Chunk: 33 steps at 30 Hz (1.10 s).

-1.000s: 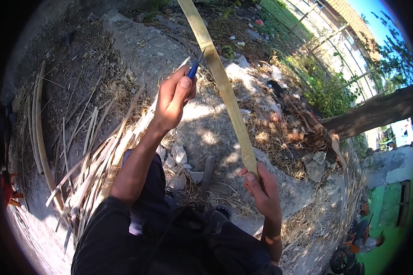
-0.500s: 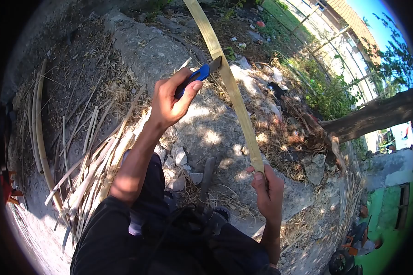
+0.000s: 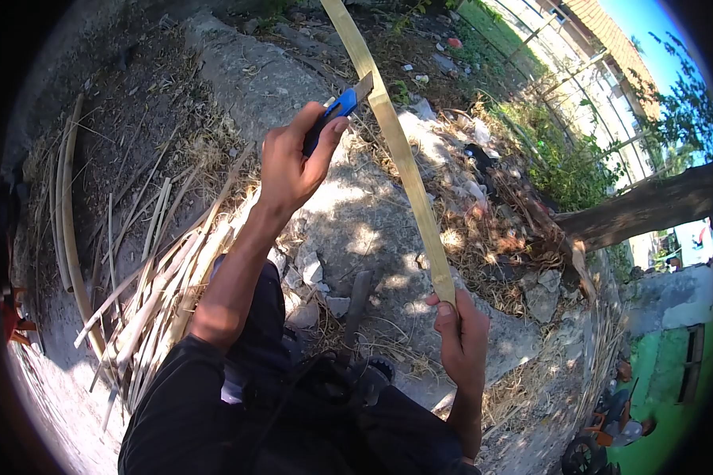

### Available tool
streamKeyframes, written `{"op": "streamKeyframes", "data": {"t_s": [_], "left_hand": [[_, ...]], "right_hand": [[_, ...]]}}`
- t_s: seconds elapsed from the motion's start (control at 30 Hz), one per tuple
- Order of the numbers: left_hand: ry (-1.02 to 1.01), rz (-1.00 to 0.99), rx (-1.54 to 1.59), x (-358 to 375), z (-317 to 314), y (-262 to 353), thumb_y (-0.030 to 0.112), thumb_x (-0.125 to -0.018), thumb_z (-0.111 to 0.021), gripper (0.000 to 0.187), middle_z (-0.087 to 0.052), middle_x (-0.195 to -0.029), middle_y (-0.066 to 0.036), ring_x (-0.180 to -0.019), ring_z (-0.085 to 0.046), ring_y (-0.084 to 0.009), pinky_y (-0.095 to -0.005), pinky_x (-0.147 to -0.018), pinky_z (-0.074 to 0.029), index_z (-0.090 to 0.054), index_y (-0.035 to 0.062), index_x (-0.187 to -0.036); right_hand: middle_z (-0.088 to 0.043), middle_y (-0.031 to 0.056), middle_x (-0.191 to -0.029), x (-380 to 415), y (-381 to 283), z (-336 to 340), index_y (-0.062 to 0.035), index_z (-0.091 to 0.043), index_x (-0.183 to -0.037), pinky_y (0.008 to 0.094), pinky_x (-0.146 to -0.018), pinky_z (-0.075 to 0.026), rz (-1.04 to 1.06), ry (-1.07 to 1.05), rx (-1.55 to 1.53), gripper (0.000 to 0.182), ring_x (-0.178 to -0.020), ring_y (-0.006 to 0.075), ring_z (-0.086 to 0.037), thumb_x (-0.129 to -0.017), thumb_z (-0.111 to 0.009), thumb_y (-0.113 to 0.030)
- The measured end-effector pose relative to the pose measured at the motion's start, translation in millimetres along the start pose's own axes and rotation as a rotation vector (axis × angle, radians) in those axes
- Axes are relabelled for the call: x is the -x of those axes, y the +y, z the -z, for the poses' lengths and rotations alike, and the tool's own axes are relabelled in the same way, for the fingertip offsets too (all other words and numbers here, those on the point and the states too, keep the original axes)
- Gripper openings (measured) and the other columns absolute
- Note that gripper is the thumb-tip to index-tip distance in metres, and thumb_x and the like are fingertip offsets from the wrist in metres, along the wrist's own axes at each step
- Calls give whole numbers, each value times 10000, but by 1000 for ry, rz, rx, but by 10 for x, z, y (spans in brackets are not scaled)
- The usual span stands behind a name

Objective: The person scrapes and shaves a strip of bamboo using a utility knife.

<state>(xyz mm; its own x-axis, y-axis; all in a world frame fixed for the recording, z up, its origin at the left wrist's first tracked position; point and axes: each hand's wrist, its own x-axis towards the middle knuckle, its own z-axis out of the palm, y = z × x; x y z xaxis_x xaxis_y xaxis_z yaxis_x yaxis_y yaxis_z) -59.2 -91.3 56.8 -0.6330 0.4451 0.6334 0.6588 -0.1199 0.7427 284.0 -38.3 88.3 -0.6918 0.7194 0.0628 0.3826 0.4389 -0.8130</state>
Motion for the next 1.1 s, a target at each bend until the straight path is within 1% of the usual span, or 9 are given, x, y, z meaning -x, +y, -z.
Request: {"op": "streamKeyframes", "data": {"t_s": [0.17, 0.27, 0.3, 0.63, 0.7, 0.8, 0.87, 1.03, 1.1], "left_hand": [[-37, 42, -20, -71, 93, -78, 395, -1066, -694, 337, -605, -605, -113, -529, -630, -313, -408, -524, -448, -675, 88, -929], [-140, -101, 7, -34, 70, -40, 358, -1084, -688, 352, -526, -599, -78, -482, -468, -192, -379, -505, -365, -656, 50, -917], [-145, -76, 20, -22, 43, -46, 394, -1079, -685, 373, -532, -596, -89, -481, -481, -230, -392, -516, -376, -665, 56, -922], [-130, -21, -52, -9, -39, -35, 424, -1081, -674, 387, -543, -581, -92, -474, -520, -236, -405, -516, -386, -704, 55, -970], [-99, 82, -66, -33, -57, -73, 422, -1078, -676, 389, -552, -582, -100, -479, -535, -244, -410, -519, -392, -701, 49, -972], [-177, -66, -67, -32, -49, -92, 422, -1078, -675, 377, -560, -583, -109, -482, -550, -267, -418, -521, -401, -702, 59, -978], [-214, -59, -62, 45, -113, 44, 421, -1081, -670, 365, -558, -587, -128, -495, -569, -315, -435, -523, -411, -696, 78, -961], [-113, 144, -78, -134, -42, -195, 433, -1101, -643, 443, -511, -559, -63, -482, -459, -153, -406, -497, -357, -697, 14, -970], [-112, 143, -43, -52, -109, -102, 445, -1104, -635, 454, -501, -558, -60, -486, -460, -153, -401, -501, -355, -695, 16, -972]], "right_hand": [[-482, -25, -651, 22, -38, -13, 7, -716, -1143, 257, -557, -318, -78, -32, -60, 240, -594, 44, -408, -1122, -523, -133], [-485, -25, -658, -7, -50, -41, 3, -710, -1131, 257, -558, -321, -77, -12, -79, 234, -597, 45, -409, -1123, -521, -135], [-487, -25, -662, -20, -51, -50, 1, -707, -1121, 258, -558, -322, -61, 5, -81, 231, -598, 45, -409, -1124, -520, -136], [-461, -47, -664, -18, -12, -44, -10, -664, -1124, 250, -553, -310, -138, -52, -155, 219, -592, 30, -394, -1145, -502, -156], [-443, -54, -665, -17, -54, -67, -15, -638, -1077, 251, -547, -300, -189, -91, -212, 218, -590, 26, -376, -1151, -493, -161], [-365, -82, -669, -36, 10, -127, -35, -593, -1094, 220, -502, -231, -115, -126, -186, 239, -549, 7, -304, -1182, -448, -204], [-373, -81, -671, -64, -41, -162, -37, -592, -1090, 222, -501, -234, -120, -98, -209, 242, -551, 8, -309, -1183, -449, -208], [-406, -72, -679, -48, 11, -139, -37, -595, -1085, 227, -518, -251, -82, -125, -147, 244, -570, 8, -323, -1182, -450, -208], [-429, -61, -678, -42, 28, -184, -35, -607, -1083, 237, -545, -278, -40, -106, -37, 237, -592, 17, -344, -1174, -458, -194]]}}
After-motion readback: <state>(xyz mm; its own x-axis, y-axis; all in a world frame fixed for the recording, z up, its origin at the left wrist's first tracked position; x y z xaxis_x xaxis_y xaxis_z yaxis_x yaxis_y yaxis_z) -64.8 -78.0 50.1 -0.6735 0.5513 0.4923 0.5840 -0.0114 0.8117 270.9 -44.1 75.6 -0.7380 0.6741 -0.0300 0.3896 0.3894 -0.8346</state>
